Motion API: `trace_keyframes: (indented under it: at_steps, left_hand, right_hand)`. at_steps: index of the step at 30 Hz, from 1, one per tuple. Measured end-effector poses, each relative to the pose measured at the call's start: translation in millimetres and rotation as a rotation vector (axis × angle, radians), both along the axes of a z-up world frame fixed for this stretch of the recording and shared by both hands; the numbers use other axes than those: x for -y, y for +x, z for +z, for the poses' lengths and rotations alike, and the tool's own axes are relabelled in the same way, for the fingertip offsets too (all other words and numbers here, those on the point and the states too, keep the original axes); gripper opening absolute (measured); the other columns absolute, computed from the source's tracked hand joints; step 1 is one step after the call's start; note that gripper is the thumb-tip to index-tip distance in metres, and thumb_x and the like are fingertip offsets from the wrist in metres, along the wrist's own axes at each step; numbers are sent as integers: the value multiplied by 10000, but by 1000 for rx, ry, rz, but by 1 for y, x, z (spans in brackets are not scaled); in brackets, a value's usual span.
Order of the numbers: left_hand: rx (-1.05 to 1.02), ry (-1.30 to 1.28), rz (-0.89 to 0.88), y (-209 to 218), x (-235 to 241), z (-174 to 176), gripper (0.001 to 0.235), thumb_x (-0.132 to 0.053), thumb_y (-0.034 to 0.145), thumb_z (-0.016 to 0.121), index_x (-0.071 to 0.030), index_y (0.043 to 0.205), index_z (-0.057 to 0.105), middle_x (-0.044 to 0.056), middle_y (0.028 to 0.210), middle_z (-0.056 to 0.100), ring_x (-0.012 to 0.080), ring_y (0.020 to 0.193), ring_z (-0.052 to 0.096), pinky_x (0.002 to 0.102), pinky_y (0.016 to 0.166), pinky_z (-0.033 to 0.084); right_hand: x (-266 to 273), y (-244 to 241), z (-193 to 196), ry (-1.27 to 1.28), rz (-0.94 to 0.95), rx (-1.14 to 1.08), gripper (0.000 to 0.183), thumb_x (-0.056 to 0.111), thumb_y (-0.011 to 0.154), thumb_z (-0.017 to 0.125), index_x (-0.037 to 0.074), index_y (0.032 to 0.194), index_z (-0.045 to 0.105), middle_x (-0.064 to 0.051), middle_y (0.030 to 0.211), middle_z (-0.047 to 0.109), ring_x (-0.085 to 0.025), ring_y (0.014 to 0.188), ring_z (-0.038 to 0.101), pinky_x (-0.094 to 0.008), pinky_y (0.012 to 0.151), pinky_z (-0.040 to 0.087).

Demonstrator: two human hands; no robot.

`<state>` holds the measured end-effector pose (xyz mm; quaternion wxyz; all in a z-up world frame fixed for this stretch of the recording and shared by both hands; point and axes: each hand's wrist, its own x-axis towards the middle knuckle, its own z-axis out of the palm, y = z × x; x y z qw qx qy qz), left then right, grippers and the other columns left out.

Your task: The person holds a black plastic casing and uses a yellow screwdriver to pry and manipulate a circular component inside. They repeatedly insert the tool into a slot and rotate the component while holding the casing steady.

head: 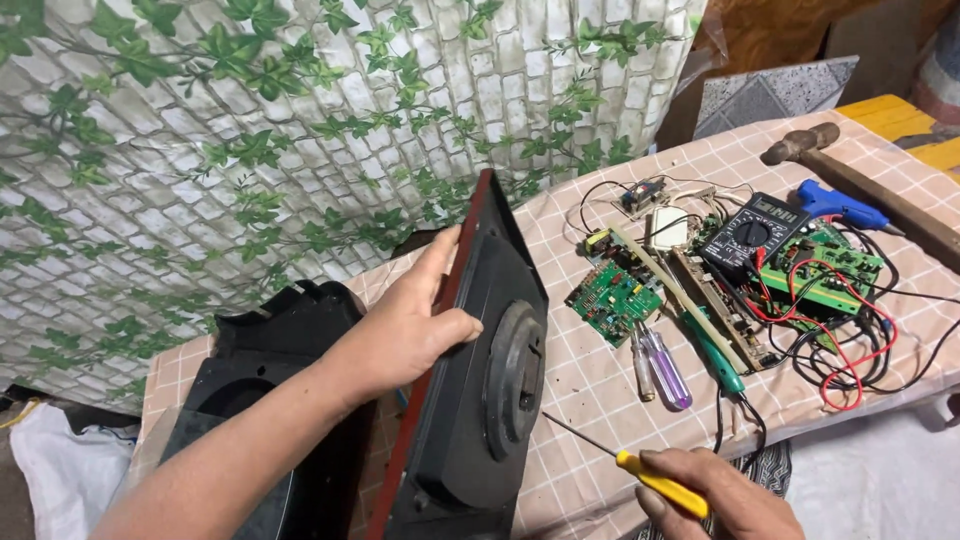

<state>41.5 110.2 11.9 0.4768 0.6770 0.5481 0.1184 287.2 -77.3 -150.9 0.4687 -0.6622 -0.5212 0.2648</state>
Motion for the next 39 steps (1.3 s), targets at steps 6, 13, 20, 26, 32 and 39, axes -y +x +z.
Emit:
trace_keyframes:
  at_steps: [6,13,20,26,32,39]
  left_hand:
    - [165,238,-120,-6,5,-11,880,-101,896,546,-246,1628,79,40,1759,26,244,1600,91,350,1021,550]
    - [-300,481,-254,-14,-1,-4,616,-270,777,704,-303,1391,661,185,1734,-118,327,653,791,527,882,490]
    - [-429,624,-659,-13,-14,-14,370,-359,761,687,-134,1032,801,153,1571,470,597,1205,365,683,802,465]
    - [-559,541,-711,-7,-18,-14,463,-382,781,668,-143,1172,742,114,1526,492,573,934,500,702,570,544]
    - [-572,494,-712,-10,-20,-17,543,-371,777,686,-223,1299,717,148,1544,458,594,969,488,717,564,550]
    - [-639,488,-745,-6,-20,-16,524,-392,792,660,-233,1287,734,119,1563,424,575,917,481,694,548,564]
  right_hand:
    - [-28,-8,3,236,76,311,222,396,840,705,220,957,775,101,863,846,-46,637,810,-218,599,623]
    - [-72,-8,25,366,481,162,205,253,959,636,60,1027,628,-61,926,724,-157,782,755,-246,731,590]
    - [-100,-10,22,357,621,91,191,226,983,601,50,1057,610,-71,977,717,-198,834,757,-253,763,592]
    - [-109,-8,-4,301,691,109,215,294,1000,593,106,1100,624,-45,1062,739,-180,871,782,-251,757,604]
    - [-108,-10,-26,273,707,13,188,273,991,612,116,1073,674,-110,1164,768,-187,1035,815,-255,862,620]
    - [-92,-7,-27,282,706,100,250,325,1022,560,134,1129,682,-60,1205,775,-164,1083,807,-260,875,616]
